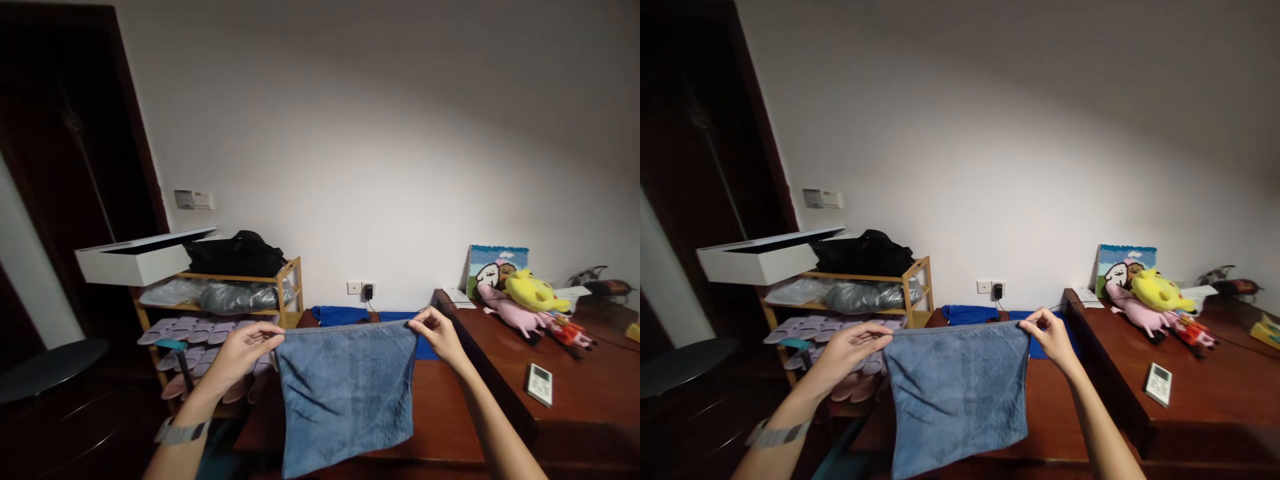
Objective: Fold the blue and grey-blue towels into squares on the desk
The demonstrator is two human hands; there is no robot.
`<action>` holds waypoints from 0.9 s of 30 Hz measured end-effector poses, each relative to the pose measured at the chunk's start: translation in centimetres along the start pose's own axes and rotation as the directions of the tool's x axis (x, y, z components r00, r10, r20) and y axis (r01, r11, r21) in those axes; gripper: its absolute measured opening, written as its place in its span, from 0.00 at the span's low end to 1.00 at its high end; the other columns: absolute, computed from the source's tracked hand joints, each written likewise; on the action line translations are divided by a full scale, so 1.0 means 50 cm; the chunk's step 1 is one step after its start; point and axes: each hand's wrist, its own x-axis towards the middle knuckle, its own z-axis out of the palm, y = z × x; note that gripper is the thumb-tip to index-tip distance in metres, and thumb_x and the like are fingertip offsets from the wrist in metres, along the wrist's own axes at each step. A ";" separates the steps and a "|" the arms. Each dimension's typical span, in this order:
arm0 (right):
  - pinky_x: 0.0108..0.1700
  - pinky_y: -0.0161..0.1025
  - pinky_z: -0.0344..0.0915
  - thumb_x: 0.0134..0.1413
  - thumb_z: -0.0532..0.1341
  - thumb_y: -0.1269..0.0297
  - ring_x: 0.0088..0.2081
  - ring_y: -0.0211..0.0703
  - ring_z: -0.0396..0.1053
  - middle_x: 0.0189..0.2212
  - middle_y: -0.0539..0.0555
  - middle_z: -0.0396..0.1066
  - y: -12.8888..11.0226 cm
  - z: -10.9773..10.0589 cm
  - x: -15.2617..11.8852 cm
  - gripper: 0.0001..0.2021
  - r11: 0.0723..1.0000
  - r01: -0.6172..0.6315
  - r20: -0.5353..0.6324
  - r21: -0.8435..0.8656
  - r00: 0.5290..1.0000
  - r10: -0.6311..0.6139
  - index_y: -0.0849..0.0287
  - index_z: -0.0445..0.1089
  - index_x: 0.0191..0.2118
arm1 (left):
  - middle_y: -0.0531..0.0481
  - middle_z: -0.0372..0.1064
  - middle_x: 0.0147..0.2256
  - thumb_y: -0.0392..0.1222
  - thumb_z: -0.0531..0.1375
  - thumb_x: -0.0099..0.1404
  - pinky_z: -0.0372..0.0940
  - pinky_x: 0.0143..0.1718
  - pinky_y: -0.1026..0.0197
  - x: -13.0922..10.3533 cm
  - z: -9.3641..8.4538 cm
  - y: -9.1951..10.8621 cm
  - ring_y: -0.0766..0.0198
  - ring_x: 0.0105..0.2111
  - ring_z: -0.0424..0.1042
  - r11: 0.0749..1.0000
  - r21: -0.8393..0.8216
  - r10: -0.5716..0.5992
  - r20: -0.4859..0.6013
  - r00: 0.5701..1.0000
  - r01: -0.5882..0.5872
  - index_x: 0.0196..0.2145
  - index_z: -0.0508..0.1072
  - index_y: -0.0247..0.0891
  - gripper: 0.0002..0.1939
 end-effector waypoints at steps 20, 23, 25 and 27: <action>0.26 0.37 0.69 0.49 0.72 0.42 0.23 0.42 0.72 0.22 0.49 0.74 -0.018 -0.101 -0.082 0.22 0.972 -0.224 0.144 0.069 0.967 0.212 0.54 0.69 0.34 | 0.47 0.78 0.36 0.51 0.61 0.61 0.71 0.44 0.58 0.005 0.079 0.037 0.55 0.39 0.76 0.999 0.007 0.030 0.346 0.938 -0.035 0.26 0.79 0.43 0.13; 0.35 0.41 0.74 0.55 0.68 0.41 0.30 0.45 0.75 0.28 0.53 0.77 -0.009 -0.127 -0.084 0.20 0.986 -0.167 0.126 0.001 0.978 0.166 0.54 0.70 0.37 | 0.48 0.77 0.35 0.47 0.60 0.63 0.70 0.43 0.60 0.000 0.114 0.038 0.57 0.38 0.76 0.999 -0.018 0.044 0.441 0.897 -0.040 0.27 0.80 0.42 0.13; 0.41 0.42 0.75 0.59 0.64 0.41 0.34 0.46 0.76 0.31 0.55 0.77 0.003 -0.142 -0.078 0.20 0.989 -0.125 0.081 -0.074 0.988 0.131 0.55 0.72 0.38 | 0.47 0.77 0.36 0.45 0.60 0.65 0.70 0.42 0.62 -0.007 0.139 0.038 0.59 0.38 0.76 0.998 -0.054 0.066 0.502 0.863 -0.045 0.29 0.81 0.41 0.12; 0.44 0.43 0.75 0.61 0.61 0.43 0.37 0.47 0.76 0.35 0.56 0.78 0.024 -0.144 -0.060 0.19 0.986 -0.076 0.030 -0.151 0.996 0.082 0.55 0.73 0.38 | 0.47 0.77 0.38 0.43 0.59 0.66 0.69 0.41 0.63 -0.013 0.161 0.029 0.61 0.38 0.76 0.996 -0.084 0.082 0.546 0.834 -0.042 0.31 0.82 0.41 0.12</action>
